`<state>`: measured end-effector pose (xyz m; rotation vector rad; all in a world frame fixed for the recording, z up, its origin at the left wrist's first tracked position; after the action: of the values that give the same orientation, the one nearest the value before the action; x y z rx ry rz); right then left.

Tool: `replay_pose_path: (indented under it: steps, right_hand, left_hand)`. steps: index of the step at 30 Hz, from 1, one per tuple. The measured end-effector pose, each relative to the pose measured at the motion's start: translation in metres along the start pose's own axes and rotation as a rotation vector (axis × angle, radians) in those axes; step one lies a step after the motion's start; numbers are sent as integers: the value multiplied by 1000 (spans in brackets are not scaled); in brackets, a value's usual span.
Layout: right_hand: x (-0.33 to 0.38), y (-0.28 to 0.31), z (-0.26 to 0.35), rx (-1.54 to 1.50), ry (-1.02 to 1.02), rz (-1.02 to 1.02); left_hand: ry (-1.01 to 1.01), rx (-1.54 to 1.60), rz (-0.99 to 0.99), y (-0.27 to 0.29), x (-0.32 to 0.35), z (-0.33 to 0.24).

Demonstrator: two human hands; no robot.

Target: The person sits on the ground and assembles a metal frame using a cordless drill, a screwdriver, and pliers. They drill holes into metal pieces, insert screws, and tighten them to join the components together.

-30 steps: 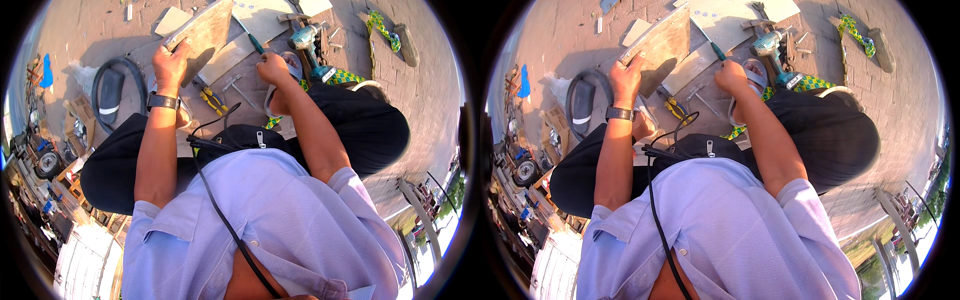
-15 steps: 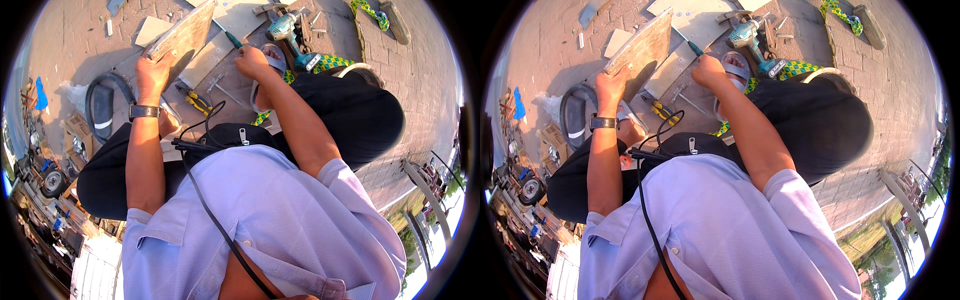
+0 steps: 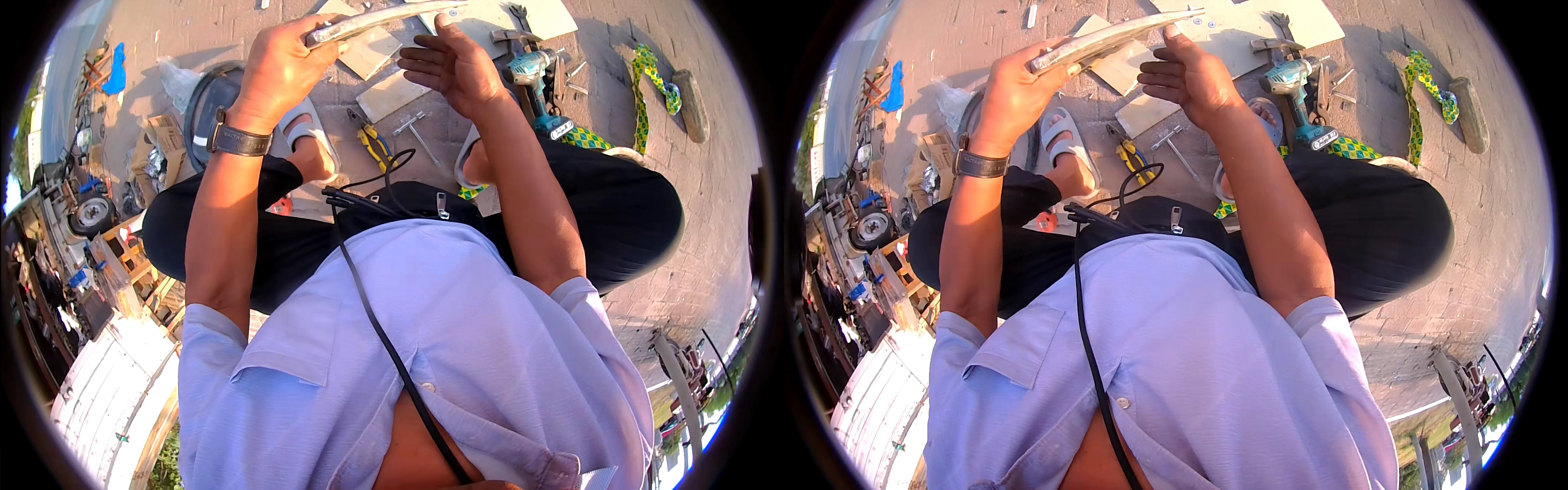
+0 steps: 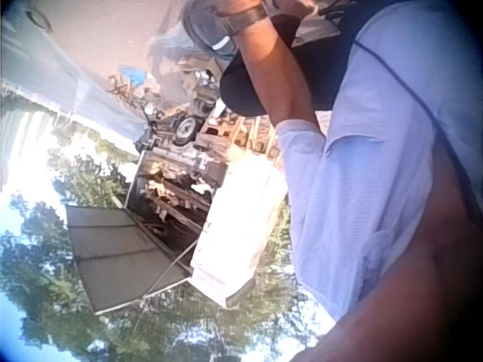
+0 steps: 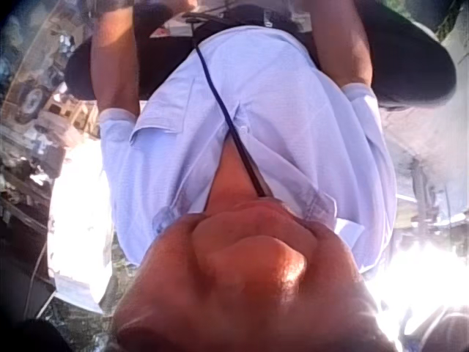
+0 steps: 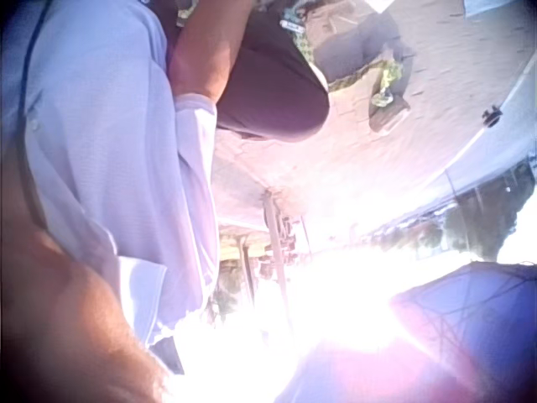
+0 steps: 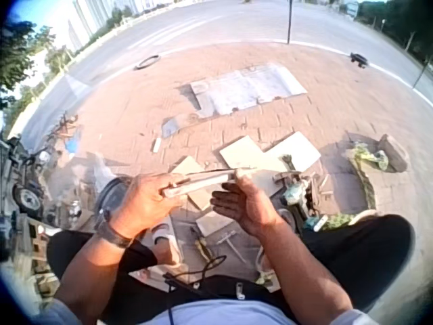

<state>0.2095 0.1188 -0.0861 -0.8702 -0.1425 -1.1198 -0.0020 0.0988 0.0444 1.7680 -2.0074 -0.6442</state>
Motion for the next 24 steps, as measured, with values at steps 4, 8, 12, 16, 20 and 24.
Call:
replay_pose_path:
  steps: [4, 8, 12, 16, 20, 24]
  right_hand:
    - [15, -52, 28, -215, 173, 166]
    - [30, -77, 45, -289, 293, 203]
    - [49, -78, 61, -342, 313, 226]
    - [47, -66, 69, -417, 335, 352]
    - [53, -76, 72, -391, 347, 354]
    - [60, -90, 66, -340, 330, 348]
  left_hand:
    - [-569, -390, -2, 2, 23, -68]
    - [-676, -651, 15, 14, 44, -109]
    - [-607, -715, -724, 39, 56, -137]
    - [-228, 63, -574, 78, 78, -81]
    - [143, 983, -199, 51, 68, -48]
    - [184, 1063, -222, 31, 58, -46]
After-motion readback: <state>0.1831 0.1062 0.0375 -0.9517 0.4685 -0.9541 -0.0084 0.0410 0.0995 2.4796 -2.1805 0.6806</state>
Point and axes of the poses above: each hand's wrist, its own x-axis away from the middle knuckle, its own y-axis out of the back of the hand, z = x × y, the point moved 7 cm from there along -x, towards the middle knuckle, and after that the axes turned 9 degrees about x, right-handed, at the moved point
